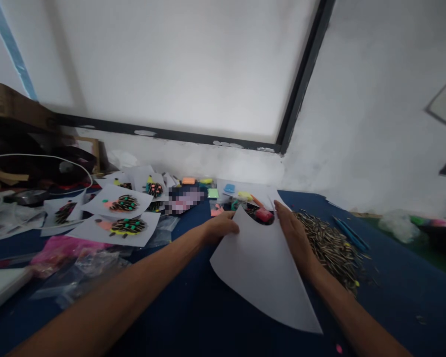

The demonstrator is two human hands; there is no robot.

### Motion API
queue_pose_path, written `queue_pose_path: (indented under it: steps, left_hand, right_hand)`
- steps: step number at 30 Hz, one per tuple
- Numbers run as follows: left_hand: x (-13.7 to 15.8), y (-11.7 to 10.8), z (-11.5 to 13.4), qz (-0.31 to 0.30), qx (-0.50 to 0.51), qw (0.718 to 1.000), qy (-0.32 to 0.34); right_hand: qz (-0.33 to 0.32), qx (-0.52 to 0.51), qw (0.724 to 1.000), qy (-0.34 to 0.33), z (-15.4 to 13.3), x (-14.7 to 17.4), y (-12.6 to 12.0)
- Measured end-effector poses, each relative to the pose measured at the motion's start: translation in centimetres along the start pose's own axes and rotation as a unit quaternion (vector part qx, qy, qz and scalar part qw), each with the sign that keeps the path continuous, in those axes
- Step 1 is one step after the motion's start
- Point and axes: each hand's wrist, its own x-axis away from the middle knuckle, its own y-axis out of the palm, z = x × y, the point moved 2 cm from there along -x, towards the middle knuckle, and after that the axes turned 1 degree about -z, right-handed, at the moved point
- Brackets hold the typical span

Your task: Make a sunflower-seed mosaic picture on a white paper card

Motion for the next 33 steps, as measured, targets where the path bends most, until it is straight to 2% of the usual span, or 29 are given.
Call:
queue_pose_path:
  steps: [3, 5, 8, 11, 15, 18, 24, 29, 33]
  left_hand:
    - [0.3, 0.5, 0.2, -0.044, -0.036, 0.998, 0.002]
    - [0.1, 0.4, 0.2, -0.049, -0.046, 0.998, 0.002]
    - [-0.2, 0.1, 0.1, -0.033, 0.003, 0.999, -0.018]
    - [-0.2, 0.0, 0.3, -0.047, 0.045, 0.997, -0.030]
    - [0.6, 0.4, 0.9, -0.089, -0.065, 0.993, 0.031]
    - [0.9, 0.7, 0.8, -0.114, -0.085, 0.989, 0.048]
    - [0.2, -0.2, 0.4, -0.042, 0.049, 0.998, 0.016]
    - [-0.2, -0.3, 0.3, 0.026, 0.135, 0.990, 0.021]
    - [-0.3, -0.3, 0.3, 0.046, 0.184, 0.981, 0.046]
  right_hand:
    - [0.023, 0.077, 0.996, -0.042, -0.1, 0.4, 1.0]
    - [0.023, 0.119, 0.990, -0.065, 0.1, 0.7, 1.7]
    - [0.025, 0.165, 0.982, -0.089, 0.4, 0.9, 2.4]
    - [0.035, 0.193, 0.976, -0.098, 0.7, 1.0, 2.8]
    - [0.038, 0.198, 0.974, -0.101, 0.5, 1.0, 3.1]
    - [0.033, 0.175, 0.979, -0.096, 0.0, 0.9, 3.1]
    - [0.067, 0.097, 0.992, -0.047, -1.0, 0.4, 1.4]
    - [0.061, 0.020, 0.997, 0.043, -0.8, 0.1, 0.4]
    - [0.070, -0.029, 0.995, 0.071, -1.2, 0.1, -0.1]
